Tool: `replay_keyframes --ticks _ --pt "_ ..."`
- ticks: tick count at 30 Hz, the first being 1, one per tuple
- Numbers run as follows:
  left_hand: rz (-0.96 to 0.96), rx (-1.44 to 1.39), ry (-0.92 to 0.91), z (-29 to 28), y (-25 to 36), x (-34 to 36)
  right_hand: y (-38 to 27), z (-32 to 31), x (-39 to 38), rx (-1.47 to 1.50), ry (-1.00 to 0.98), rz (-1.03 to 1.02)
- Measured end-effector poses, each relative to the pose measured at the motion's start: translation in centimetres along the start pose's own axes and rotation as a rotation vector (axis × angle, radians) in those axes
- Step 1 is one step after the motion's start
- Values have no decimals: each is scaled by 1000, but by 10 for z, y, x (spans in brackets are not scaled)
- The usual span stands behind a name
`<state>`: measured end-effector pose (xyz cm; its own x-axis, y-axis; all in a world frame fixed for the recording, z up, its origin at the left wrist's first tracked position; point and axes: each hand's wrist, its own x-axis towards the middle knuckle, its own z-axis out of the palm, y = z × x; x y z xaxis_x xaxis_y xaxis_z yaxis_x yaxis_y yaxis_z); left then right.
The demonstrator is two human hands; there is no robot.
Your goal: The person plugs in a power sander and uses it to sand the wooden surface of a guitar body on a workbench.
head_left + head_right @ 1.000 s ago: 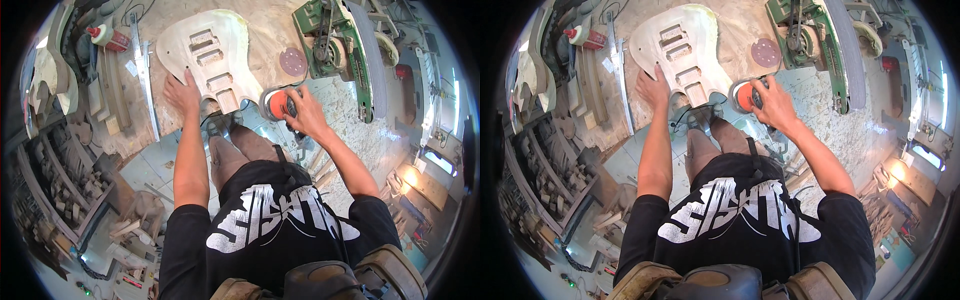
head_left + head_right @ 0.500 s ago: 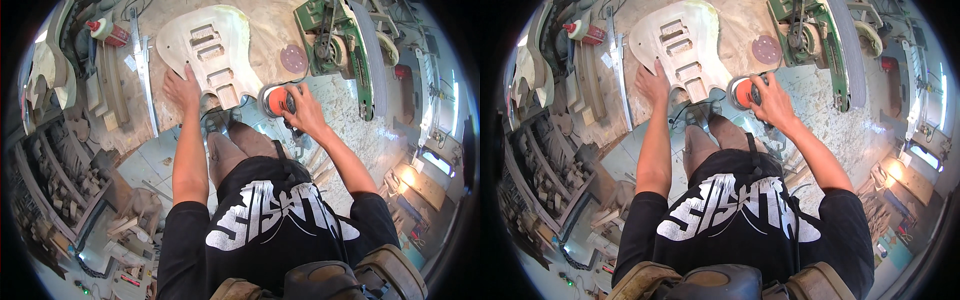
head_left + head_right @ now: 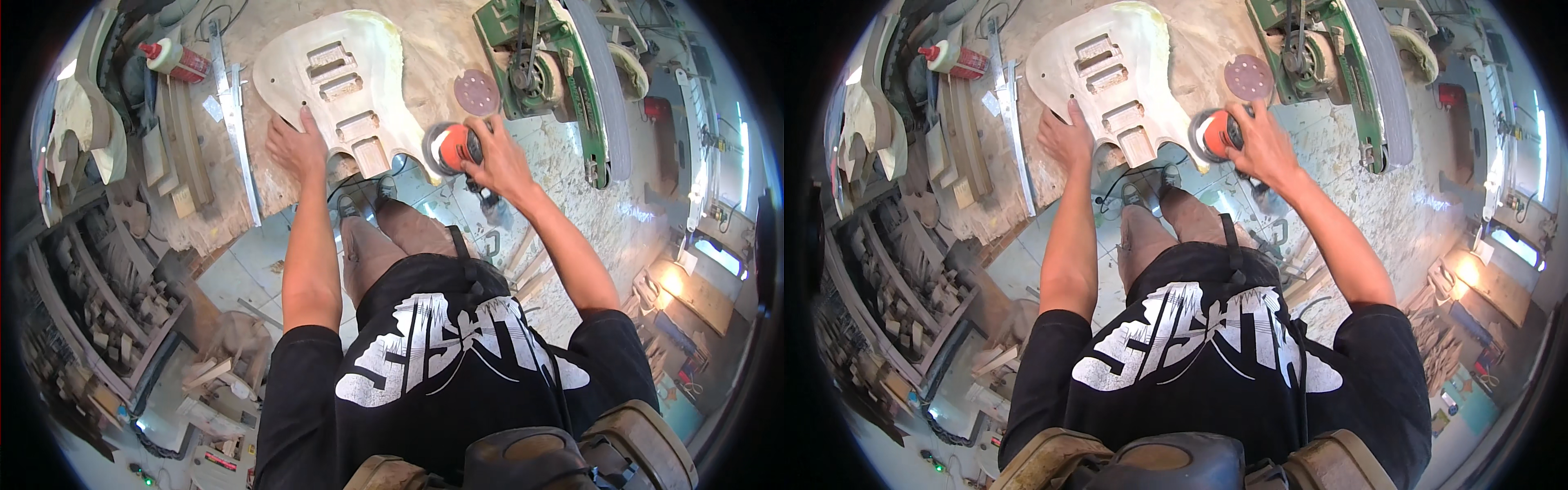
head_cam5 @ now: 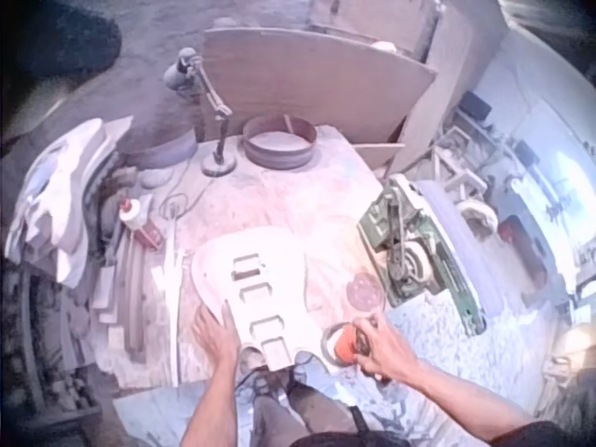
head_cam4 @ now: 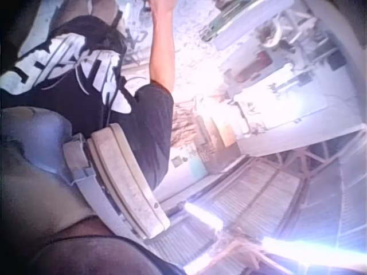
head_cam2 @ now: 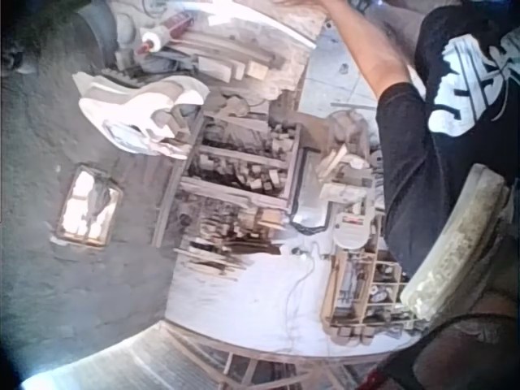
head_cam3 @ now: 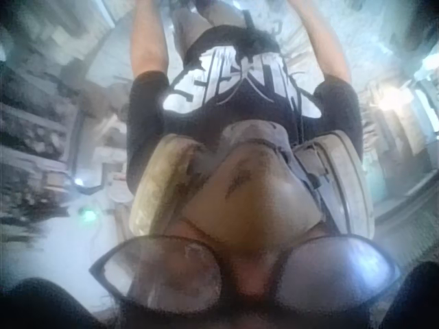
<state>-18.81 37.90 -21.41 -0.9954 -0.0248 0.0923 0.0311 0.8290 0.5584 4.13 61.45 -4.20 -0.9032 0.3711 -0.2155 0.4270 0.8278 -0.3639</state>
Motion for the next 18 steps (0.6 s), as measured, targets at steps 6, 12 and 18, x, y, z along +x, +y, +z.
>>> replay_keyframes --ticks 6,12,18 --pt "-1 4 5 -2 -4 1 -16 1 -12 -34 -77 -66" --pt "7 -22 -7 0 0 1 -16 1 -14 -14 -35 -12" --pt "-1 7 7 1 -7 2 -19 1 -11 -8 -44 -53"
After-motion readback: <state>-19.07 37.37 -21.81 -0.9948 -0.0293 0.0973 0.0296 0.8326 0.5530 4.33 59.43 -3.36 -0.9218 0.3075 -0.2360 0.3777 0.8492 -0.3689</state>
